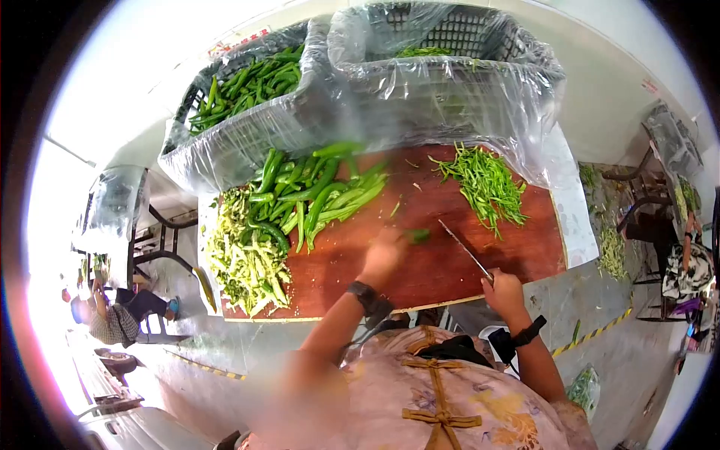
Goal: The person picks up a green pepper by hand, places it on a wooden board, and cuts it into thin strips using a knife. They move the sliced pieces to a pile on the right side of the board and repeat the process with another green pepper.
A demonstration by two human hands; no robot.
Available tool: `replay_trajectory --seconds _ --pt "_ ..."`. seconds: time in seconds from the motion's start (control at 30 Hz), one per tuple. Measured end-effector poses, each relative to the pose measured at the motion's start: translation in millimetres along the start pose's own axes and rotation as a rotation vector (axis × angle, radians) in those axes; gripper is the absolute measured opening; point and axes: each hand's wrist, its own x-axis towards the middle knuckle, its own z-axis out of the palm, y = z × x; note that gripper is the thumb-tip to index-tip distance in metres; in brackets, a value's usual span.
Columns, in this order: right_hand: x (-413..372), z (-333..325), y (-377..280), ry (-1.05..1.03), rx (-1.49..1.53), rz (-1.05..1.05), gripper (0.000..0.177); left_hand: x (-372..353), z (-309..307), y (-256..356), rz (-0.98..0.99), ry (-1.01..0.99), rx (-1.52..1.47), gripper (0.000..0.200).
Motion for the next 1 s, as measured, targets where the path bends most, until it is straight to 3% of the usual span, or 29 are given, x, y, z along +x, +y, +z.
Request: replay_trajectory --seconds 0.33,0.43,1.0 --pt "11.6 6.0 -34.1 -0.054 -0.091 0.004 0.021 7.5 3.3 59.9 0.261 0.146 -0.033 0.021" --pt "9.5 9.2 -42.5 -0.009 -0.095 -0.03 0.019 9.4 5.1 65.8 0.266 0.113 -0.14 0.016" --pt "15.5 15.2 -37.9 -0.029 -0.17 -0.091 0.016 13.3 12.5 69.8 0.281 0.218 -0.12 0.024"
